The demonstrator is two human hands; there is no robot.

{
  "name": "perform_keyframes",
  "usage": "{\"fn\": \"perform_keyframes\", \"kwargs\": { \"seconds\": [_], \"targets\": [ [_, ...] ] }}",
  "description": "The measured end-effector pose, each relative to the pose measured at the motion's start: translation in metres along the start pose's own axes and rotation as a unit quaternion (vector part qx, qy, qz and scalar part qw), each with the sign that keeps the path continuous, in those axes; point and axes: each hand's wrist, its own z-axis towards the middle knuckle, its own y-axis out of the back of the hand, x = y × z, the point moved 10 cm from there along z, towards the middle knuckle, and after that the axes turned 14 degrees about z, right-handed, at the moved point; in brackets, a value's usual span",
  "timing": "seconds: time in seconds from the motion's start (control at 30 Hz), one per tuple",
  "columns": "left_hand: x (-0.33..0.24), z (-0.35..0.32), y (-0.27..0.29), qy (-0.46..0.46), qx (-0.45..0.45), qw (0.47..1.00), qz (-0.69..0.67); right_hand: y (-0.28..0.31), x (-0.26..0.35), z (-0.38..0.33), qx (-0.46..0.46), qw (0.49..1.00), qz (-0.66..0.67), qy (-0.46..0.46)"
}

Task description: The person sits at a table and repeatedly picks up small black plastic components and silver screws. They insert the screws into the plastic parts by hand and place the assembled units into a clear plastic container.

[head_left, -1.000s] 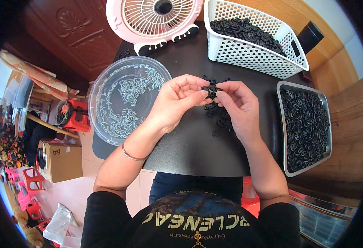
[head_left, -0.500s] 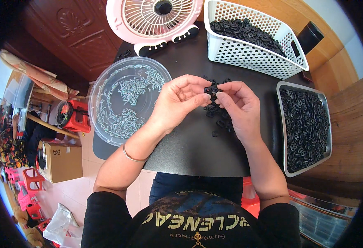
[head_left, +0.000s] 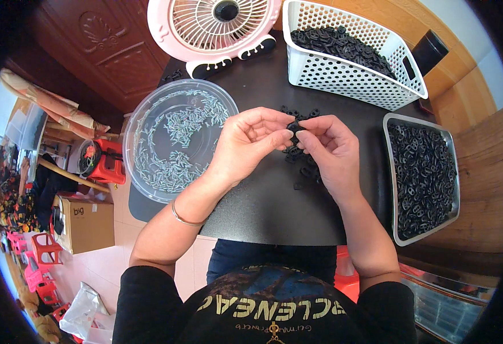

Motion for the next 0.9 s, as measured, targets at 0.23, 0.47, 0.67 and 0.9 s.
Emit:
{"fn": "perform_keyframes", "kwargs": {
  "seconds": [0.23, 0.47, 0.67, 0.9],
  "targets": [
    [-0.0021, -0.0007, 0.0, -0.003, -0.013, 1.0, -0.015, 0.0009, 0.0001, 0.001, -0.003, 1.0, 0.021, 0.002],
    [-0.0015, -0.0002, 0.0019, -0.011, -0.013, 1.0, -0.009, 0.0009, 0.0003, 0.0004, -0.005, 1.0, 0.02, 0.001],
    [-0.0005, -0.0007, 0.0011, 0.002, -0.013, 1.0, 0.015, 0.0033, -0.0033, 0.0003, -0.007, 1.0, 0.012, -0.021],
    [-0.0005, -0.001, -0.0008, -0.001, -0.001, 1.0, 0.0, 0.0032, -0.0043, 0.0003, -0.001, 1.0, 0.003, -0.03]
  ]
}}
